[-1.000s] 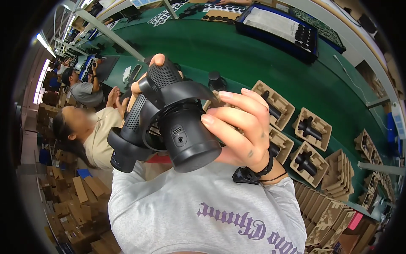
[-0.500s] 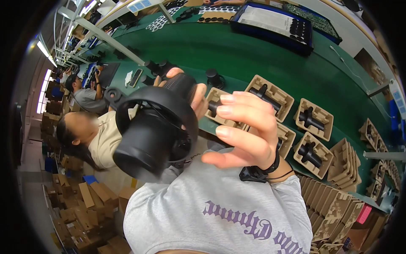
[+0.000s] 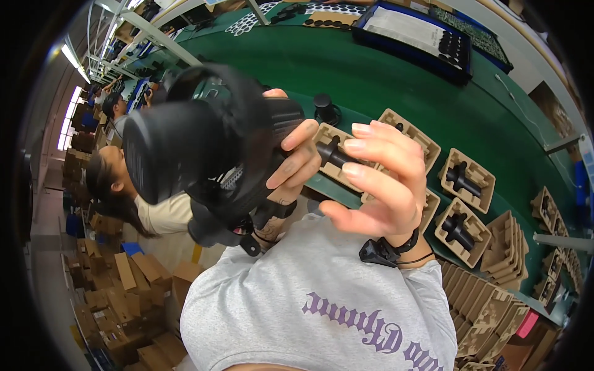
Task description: The person stacks cardboard trays on an assembly line, places microphones into them, and then inspects a microphone by rotating it and pressing the bottom before returning it to a tray.
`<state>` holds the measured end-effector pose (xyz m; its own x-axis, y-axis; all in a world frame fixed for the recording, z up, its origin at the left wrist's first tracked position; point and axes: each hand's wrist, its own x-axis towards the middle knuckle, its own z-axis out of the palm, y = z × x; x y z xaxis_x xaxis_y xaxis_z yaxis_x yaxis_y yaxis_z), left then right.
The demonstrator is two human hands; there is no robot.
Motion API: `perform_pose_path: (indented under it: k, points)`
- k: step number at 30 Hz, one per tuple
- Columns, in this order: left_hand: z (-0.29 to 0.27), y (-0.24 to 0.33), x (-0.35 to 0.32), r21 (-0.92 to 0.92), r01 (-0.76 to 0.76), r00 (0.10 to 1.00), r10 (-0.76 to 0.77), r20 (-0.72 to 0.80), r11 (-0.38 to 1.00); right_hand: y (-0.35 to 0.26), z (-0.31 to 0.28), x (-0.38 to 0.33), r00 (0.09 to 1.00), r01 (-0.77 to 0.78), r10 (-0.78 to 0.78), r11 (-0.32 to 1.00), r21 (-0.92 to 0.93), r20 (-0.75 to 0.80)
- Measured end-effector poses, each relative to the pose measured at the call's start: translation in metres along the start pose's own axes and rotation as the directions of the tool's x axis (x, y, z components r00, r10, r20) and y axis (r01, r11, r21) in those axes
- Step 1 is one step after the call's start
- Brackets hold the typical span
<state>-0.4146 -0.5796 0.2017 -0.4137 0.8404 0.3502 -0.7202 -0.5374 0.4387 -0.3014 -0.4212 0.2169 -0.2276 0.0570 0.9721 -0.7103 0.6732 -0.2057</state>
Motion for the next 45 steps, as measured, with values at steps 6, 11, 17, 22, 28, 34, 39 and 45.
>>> perform_pose_path:
  k: [6,11,17,22,28,34,39,45]
  points:
    - [-0.015,-0.010,-0.006,-0.105,0.078,0.985,-0.060,0.165,0.991,0.015,-0.004,-0.012,0.977,-0.145,0.144,0.989,0.001,-0.158]
    - [-0.034,-0.009,-0.024,-0.191,0.062,0.986,-0.030,0.166,0.980,0.020,-0.006,-0.014,0.955,-0.193,0.196,0.981,0.036,-0.222]
    - [-0.003,-0.009,-0.033,-0.231,-0.142,0.989,0.130,-0.069,0.963,0.016,-0.004,-0.017,0.929,-0.257,0.258,0.966,0.038,-0.265]
    - [-0.002,0.005,-0.030,-0.079,-0.133,0.986,0.124,-0.111,0.988,0.019,-0.014,-0.016,0.896,-0.347,0.369,0.929,0.129,-0.247]
    - [-0.002,0.048,-0.037,0.765,0.072,0.963,0.155,-0.219,0.640,0.015,-0.033,0.019,0.843,-0.286,0.388,0.910,-0.300,0.373]
    - [0.015,0.061,-0.011,0.889,0.298,0.935,0.079,-0.345,0.348,0.047,0.001,0.004,0.573,-0.237,0.645,0.721,-0.651,0.506]
    - [0.023,0.058,0.003,0.904,0.128,0.991,0.096,-0.096,-0.409,0.045,0.038,0.019,0.709,-0.167,0.444,0.860,-0.481,0.548]
    - [0.016,0.090,0.021,0.963,0.168,0.959,0.259,-0.111,-0.210,0.104,0.063,-0.006,0.521,-0.804,0.778,0.586,-0.105,0.351]
